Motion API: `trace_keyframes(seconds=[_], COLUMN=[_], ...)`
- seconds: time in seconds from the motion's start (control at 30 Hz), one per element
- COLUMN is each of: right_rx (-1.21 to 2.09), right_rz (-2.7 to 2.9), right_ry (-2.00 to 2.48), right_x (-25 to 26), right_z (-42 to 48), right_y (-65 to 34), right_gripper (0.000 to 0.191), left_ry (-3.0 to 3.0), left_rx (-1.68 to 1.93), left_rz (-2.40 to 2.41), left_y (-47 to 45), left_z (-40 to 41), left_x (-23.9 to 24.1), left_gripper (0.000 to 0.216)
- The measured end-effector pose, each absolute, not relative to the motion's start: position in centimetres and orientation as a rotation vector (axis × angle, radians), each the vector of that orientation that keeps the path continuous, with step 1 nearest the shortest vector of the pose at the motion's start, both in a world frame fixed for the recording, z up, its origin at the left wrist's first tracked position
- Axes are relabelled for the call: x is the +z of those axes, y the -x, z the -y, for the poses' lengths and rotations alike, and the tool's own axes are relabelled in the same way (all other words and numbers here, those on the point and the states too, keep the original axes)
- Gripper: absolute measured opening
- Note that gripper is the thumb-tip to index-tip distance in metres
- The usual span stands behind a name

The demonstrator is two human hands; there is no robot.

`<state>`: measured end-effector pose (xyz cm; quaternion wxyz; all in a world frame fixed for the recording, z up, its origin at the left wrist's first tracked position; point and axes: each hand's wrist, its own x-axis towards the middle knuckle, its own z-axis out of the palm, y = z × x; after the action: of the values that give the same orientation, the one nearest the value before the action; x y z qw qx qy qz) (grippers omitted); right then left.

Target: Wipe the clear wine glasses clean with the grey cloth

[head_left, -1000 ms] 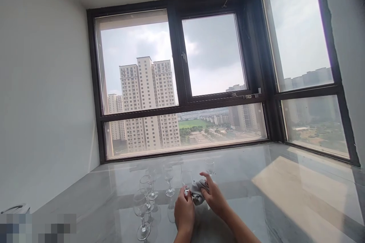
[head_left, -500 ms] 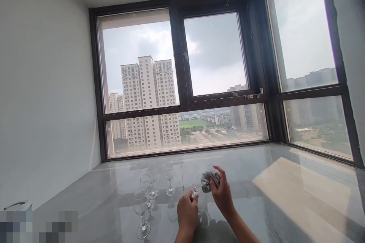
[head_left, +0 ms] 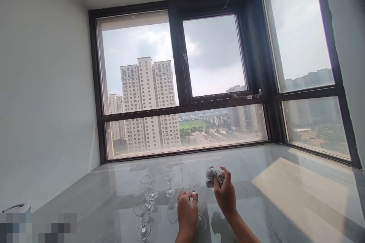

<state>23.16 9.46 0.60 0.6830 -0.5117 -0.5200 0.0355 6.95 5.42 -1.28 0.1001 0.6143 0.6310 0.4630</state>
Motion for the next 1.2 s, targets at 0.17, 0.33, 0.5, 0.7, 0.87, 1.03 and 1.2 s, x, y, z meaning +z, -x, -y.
trace_keyframes(seconds=[0.17,0.33,0.5,0.7,0.87,1.03,1.2], right_rx=[0.068,0.075,0.056,-0.01,0.129,0.28,0.25], right_rz=[1.211,1.228,1.287,1.418,1.771,2.068,2.213], right_ry=[1.156,1.147,1.076,1.035,0.964,0.95,1.048], right_x=[0.5,0.6,0.6,-0.1,-0.4,-0.4,0.3], right_z=[-9.2,-8.9,-8.2,-7.0,-6.1,-5.5,-4.7], right_y=[-23.2,-23.2,-23.2,-23.5,-22.4,-21.4,-21.1], right_gripper=[0.046,0.045,0.043,0.041,0.048,0.065,0.074], left_ry=[-1.751,-1.739,-1.771,-1.661,-1.432,-1.31,-1.31], left_rx=[1.309,1.286,1.211,1.352,1.688,1.503,1.369], left_rz=[-1.869,-1.874,-1.833,-1.796,-2.147,-2.38,-2.356], left_y=[-6.7,-6.8,-7.0,-6.5,-4.0,-2.2,-2.7], left_z=[-5.8,-5.8,-5.5,-5.5,-6.4,-7.0,-7.0], left_x=[-1.4,-1.5,-1.2,-1.0,-0.9,-0.6,-0.2], left_gripper=[0.031,0.025,0.02,0.037,0.041,0.044,0.05])
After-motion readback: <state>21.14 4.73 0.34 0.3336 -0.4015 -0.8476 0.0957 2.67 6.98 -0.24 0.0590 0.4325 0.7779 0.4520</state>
